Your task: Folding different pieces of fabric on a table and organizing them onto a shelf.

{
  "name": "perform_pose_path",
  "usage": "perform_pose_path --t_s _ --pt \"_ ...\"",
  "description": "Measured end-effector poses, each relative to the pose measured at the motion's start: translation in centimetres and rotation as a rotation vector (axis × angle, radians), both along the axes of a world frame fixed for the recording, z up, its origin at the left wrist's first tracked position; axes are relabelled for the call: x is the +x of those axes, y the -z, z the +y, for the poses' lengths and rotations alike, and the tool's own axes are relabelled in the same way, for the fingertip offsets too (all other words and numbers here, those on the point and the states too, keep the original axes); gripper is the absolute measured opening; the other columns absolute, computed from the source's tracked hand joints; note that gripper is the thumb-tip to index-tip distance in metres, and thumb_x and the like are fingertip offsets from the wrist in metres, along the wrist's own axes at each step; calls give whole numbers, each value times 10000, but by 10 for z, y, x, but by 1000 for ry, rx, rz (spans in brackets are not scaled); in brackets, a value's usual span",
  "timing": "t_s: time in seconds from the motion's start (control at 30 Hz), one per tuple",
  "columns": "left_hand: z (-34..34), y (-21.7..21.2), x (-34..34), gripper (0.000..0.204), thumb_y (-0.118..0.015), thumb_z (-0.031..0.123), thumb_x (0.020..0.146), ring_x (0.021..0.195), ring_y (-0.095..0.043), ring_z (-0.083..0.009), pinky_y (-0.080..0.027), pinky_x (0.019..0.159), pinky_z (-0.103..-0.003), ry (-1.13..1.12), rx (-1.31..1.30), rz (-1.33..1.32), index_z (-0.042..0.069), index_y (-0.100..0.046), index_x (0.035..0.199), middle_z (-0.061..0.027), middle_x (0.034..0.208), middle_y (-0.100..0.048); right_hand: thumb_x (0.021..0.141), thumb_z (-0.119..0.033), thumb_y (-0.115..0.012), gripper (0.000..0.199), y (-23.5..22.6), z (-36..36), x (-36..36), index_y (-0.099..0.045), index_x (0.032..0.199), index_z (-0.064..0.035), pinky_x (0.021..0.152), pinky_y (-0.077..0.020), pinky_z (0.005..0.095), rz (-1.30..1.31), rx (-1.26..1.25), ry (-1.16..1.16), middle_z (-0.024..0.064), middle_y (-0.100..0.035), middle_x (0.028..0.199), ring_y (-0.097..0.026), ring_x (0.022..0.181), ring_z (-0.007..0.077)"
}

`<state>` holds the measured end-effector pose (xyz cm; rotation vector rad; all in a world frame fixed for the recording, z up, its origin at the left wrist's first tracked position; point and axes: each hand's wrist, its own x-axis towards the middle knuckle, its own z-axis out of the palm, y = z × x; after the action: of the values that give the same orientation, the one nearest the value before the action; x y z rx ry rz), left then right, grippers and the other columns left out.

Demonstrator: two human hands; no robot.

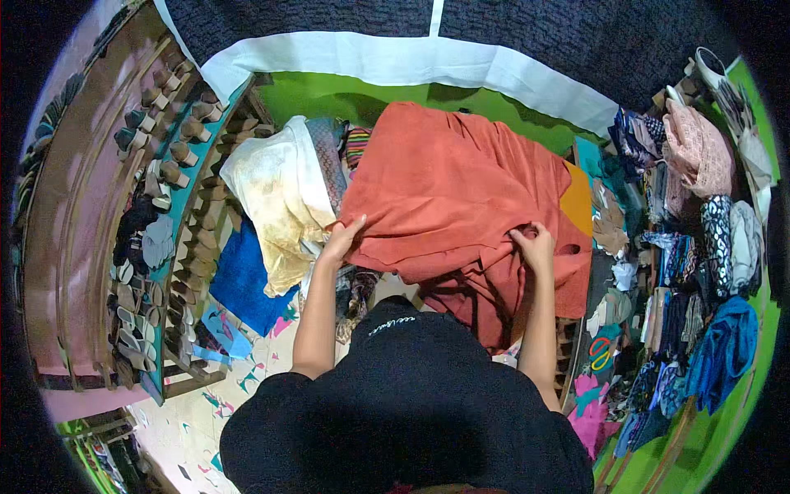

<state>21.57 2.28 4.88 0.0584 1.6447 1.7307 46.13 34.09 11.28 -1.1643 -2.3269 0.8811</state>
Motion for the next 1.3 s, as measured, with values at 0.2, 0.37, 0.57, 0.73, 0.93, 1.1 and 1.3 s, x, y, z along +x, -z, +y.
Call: perform_pose_path --t_s 0.2,0.37,0.57,0.73,0.93,1.1,1.3 --pt "12 -43 -22 384 -514 284 826 887 -539 -168 -429 776 -291 -85 378 -156 -3 -461 1077 -79 951 -560 525 -196 -716 553 -27 3 36 -514 1007 -18 811 -408 346 -36 -4 -162 171 -505 996 -487 955 280" --pt "29 -24 -13 560 -652 351 710 870 -548 -174 -452 714 -298 -33 -162 -176 15 -447 1108 -68 994 -541 514 -202 -724 590 -50 5 61 -509 1023 5 827 -401 336 -159 -2 -95 181 -527 972 -500 937 274" --pt "38 -21 3 264 -681 86 673 416 -448 -83 -359 352 -227 -38 -242 -9 3 -522 866 -23 677 -541 632 -261 -687 370 -36 3 99 -598 832 37 655 -447 291 -591 -152 174 121 -611 764 -575 693 185" --pt "28 -19 -47 252 -617 96 723 602 -547 -113 -414 438 -222 -190 99 442 38 -542 956 -49 744 -583 671 -63 -641 212 -46 5 130 -567 855 11 645 -437 252 77 -275 61 59 -588 811 -530 709 105" --pt "16 -97 -78 237 -600 23 696 754 -576 -151 -472 665 -259 -278 327 264 -2 -566 929 -69 853 -596 687 29 -566 316 -77 7 160 -427 960 -47 738 -412 242 891 -558 -17 48 -518 880 -512 811 130" --pt "53 -98 -60 401 -432 -77 588 776 -542 -146 -445 653 -238 -131 158 521 -15 -539 970 -87 932 -556 867 -263 -415 239 -75 2 119 -462 925 -37 709 -390 273 105 -189 12 67 -517 853 -492 772 152" --pt "99 -114 -30 484 -387 -64 605 613 -512 -125 -418 528 -217 -89 344 329 -6 -468 1079 -64 904 -551 762 -542 -452 649 -74 -25 49 -542 917 81 727 -421 316 -354 -528 7 197 -577 854 -563 828 230"
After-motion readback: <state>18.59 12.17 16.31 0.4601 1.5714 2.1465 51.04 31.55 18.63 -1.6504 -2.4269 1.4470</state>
